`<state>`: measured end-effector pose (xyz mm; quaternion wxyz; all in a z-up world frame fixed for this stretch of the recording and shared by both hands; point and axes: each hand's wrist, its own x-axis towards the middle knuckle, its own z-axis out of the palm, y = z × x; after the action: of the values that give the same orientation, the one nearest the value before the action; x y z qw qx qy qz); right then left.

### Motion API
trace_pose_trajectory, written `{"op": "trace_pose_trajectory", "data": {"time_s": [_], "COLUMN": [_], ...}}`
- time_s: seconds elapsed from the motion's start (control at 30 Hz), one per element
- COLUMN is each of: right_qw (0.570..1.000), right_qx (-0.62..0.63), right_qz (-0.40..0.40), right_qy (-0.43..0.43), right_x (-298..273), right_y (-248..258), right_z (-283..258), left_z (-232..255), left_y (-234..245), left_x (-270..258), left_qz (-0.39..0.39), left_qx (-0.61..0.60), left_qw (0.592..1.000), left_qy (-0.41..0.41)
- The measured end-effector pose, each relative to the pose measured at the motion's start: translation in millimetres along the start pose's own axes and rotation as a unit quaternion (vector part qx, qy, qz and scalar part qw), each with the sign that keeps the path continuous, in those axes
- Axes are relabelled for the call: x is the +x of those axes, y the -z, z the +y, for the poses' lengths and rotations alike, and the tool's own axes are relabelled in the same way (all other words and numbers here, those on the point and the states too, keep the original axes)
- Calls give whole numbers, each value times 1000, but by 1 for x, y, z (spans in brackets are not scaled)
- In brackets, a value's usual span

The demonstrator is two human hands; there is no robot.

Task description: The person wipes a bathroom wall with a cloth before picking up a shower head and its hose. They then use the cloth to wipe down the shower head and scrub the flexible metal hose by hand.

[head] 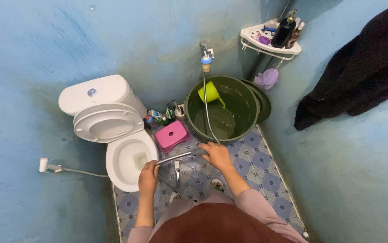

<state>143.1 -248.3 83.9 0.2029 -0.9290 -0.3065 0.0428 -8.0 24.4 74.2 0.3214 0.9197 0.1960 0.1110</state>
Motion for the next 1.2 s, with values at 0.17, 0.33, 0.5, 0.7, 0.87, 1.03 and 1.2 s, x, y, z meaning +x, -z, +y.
{"op": "trace_pose_trajectory", "data": {"time_s": [0.17, 0.33, 0.5, 0.7, 0.87, 1.03, 1.2], "right_qw": [999, 987, 993, 991, 988, 989, 991], "right_qx": [30, 62, 49, 53, 36, 37, 45], "right_qz": [7, 68, 18, 32, 57, 63, 99], "right_qy": [42, 135, 107, 116, 140, 127, 72], "right_x": [7, 9, 14, 22, 25, 24, 17], "right_y": [4, 5, 6, 3, 19, 25, 34], "right_z": [-28, -55, -71, -73, -72, -55, -25], "left_z": [-19, -32, 0, 40, 57, 68, 46], "left_y": [-14, -30, -39, -19, 4, 21, 32], "left_x": [0, 1, 8, 19, 21, 23, 23], "left_qz": [1, -12, -29, -20, -17, -20, 16], "left_qx": [-36, -43, -119, -125, -114, -111, -103], "left_qw": [999, 997, 992, 983, 987, 989, 993], "left_qy": [25, 67, -34, -133, -114, -93, -52]}}
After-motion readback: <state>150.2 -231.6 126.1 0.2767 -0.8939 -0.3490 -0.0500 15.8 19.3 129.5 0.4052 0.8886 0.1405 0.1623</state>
